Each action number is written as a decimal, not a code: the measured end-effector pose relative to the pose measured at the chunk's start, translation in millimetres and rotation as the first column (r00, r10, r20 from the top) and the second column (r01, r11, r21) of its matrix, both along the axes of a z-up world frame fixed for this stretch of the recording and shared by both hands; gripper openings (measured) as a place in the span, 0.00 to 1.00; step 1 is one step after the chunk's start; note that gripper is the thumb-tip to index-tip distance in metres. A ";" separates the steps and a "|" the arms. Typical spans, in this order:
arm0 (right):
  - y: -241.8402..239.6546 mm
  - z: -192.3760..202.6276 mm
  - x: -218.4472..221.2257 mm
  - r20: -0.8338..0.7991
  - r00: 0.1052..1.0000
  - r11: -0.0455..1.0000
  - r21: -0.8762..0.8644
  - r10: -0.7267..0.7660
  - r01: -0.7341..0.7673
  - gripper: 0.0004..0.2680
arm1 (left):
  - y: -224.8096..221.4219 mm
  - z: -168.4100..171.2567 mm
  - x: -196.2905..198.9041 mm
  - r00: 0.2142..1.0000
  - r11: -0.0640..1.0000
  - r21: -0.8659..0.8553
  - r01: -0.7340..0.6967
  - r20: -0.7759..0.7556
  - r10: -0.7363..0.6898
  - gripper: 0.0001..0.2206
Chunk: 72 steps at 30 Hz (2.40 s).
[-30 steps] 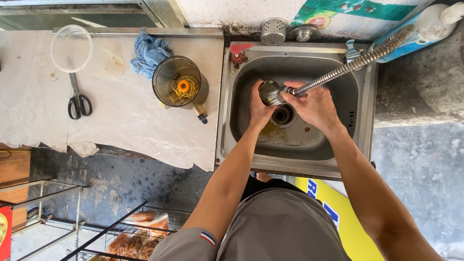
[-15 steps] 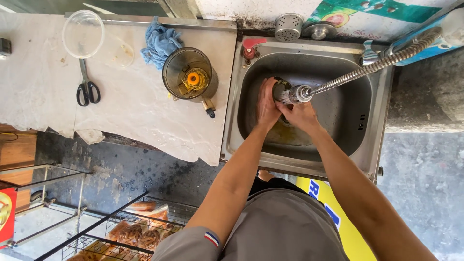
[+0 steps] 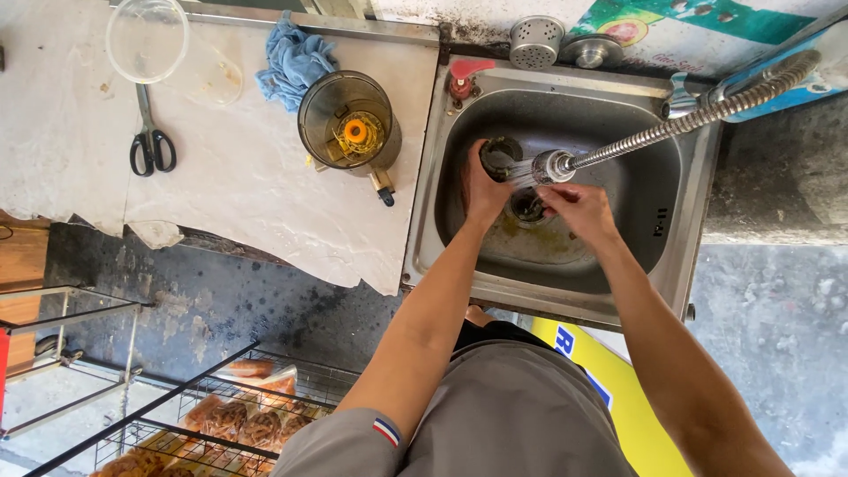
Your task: Washing and scrubbing components of a juicer in a kitchen sink.
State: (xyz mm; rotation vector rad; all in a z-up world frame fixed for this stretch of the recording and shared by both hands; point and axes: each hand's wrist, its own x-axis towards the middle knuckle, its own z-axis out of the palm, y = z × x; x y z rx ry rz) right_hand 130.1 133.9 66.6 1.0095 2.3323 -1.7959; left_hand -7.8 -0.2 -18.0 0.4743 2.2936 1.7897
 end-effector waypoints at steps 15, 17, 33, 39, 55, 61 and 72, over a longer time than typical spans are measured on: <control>-21.1 9.7 -23.1 0.094 0.995 0.939 0.337 0.044 -0.073 0.11 | 0.4 13.8 4.7 0.987 0.992 -0.103 0.076 0.148 -0.060 0.42; -32.0 18.7 -36.0 0.027 1.000 0.956 0.293 -0.007 -0.001 0.12 | -1.5 16.7 4.7 0.961 0.986 -0.106 0.131 0.259 -0.099 0.43; 2.8 -14.2 -34.4 -0.102 0.977 0.934 0.289 -0.187 0.209 0.05 | -7.8 18.0 -0.1 0.979 0.988 0.055 0.142 0.141 -0.148 0.45; 3.6 -8.2 -30.4 0.181 0.958 0.956 0.232 -0.224 0.180 0.09 | -6.7 3.0 1.2 0.995 0.996 -0.013 0.092 0.032 -0.091 0.46; -21.6 85.3 -27.9 -0.462 0.881 0.989 0.140 0.103 -0.042 0.17 | -14.0 39.5 4.5 0.982 0.916 -0.400 -0.025 -0.183 -0.054 0.43; -20.0 106.4 -49.9 -0.316 0.944 0.943 0.331 0.095 0.016 0.13 | -9.7 33.3 10.0 0.976 0.975 -0.213 0.067 -0.191 -0.109 0.42; -23.8 121.5 -43.3 -0.230 0.967 0.937 0.349 0.110 -0.024 0.13 | -10.6 36.0 6.1 0.967 0.978 -0.207 0.037 -0.238 -0.087 0.41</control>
